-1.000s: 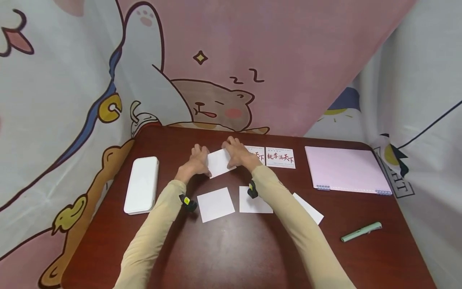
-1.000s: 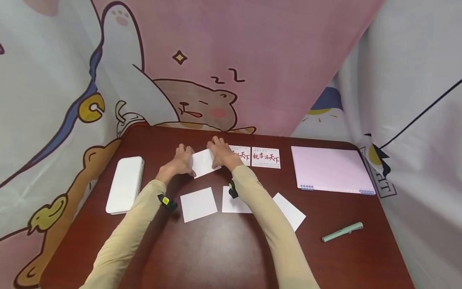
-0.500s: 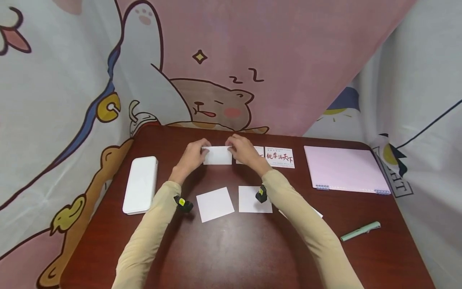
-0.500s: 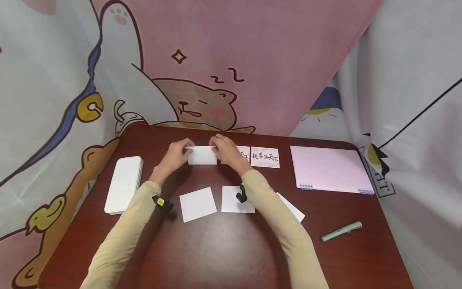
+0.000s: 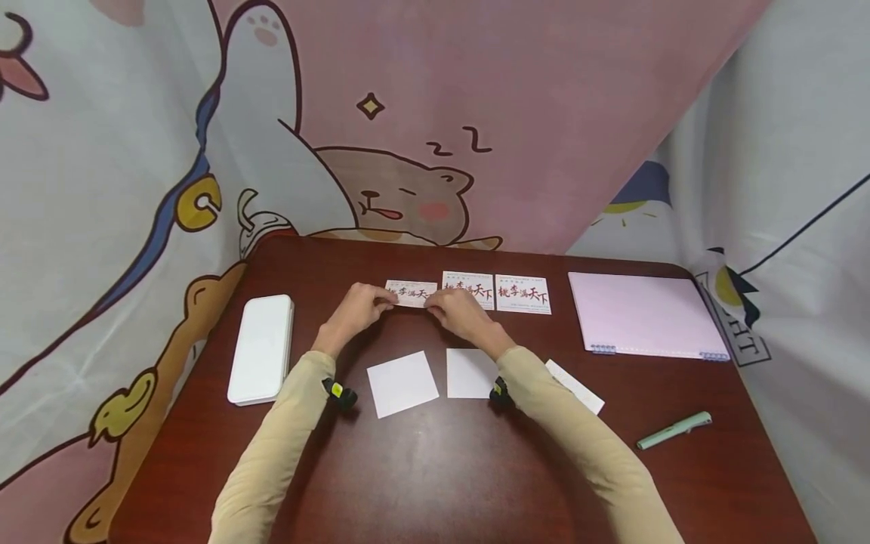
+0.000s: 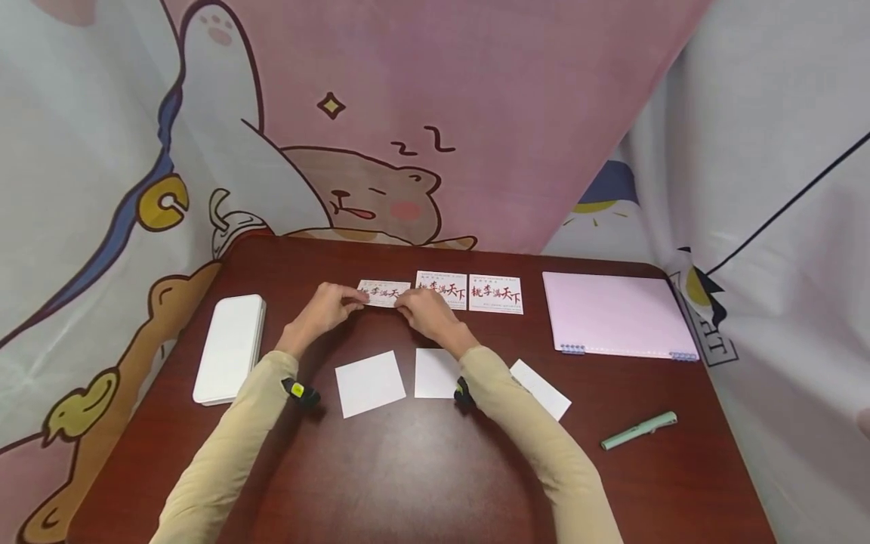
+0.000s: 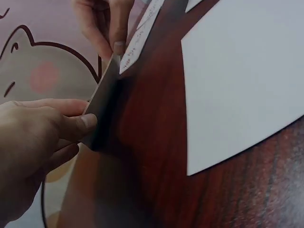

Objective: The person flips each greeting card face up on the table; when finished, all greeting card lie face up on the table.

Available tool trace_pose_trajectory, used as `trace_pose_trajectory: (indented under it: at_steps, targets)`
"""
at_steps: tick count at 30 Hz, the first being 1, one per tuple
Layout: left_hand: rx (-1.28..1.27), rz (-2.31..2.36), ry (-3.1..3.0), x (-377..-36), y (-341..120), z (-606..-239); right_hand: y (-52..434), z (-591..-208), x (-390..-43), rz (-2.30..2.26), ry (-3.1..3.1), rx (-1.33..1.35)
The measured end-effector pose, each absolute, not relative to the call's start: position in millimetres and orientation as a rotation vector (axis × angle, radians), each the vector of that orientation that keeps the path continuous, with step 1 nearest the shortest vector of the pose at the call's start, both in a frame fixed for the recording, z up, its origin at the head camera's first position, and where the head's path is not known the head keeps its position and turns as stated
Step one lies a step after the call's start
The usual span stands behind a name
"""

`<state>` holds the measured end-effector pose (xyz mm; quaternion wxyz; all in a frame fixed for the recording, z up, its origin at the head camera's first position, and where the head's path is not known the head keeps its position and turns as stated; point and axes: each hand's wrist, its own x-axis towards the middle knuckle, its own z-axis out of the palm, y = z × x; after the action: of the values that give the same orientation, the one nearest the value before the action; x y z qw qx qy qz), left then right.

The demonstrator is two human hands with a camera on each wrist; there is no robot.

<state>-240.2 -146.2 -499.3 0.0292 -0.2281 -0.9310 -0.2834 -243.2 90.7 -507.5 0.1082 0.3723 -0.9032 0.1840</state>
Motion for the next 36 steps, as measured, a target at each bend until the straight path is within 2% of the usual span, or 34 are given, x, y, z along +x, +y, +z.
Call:
trace_pose_trajectory:
  at_steps: [9,36]
  targets:
    - [-0.706,-0.882,-2.876,-251,-147,-520,83,-520,-244,0.466,-2.754,0.982]
    - [-0.533,-0.967,-2.916,-256,-137,-526,86,-523,-250,0.405,-2.733,0.958]
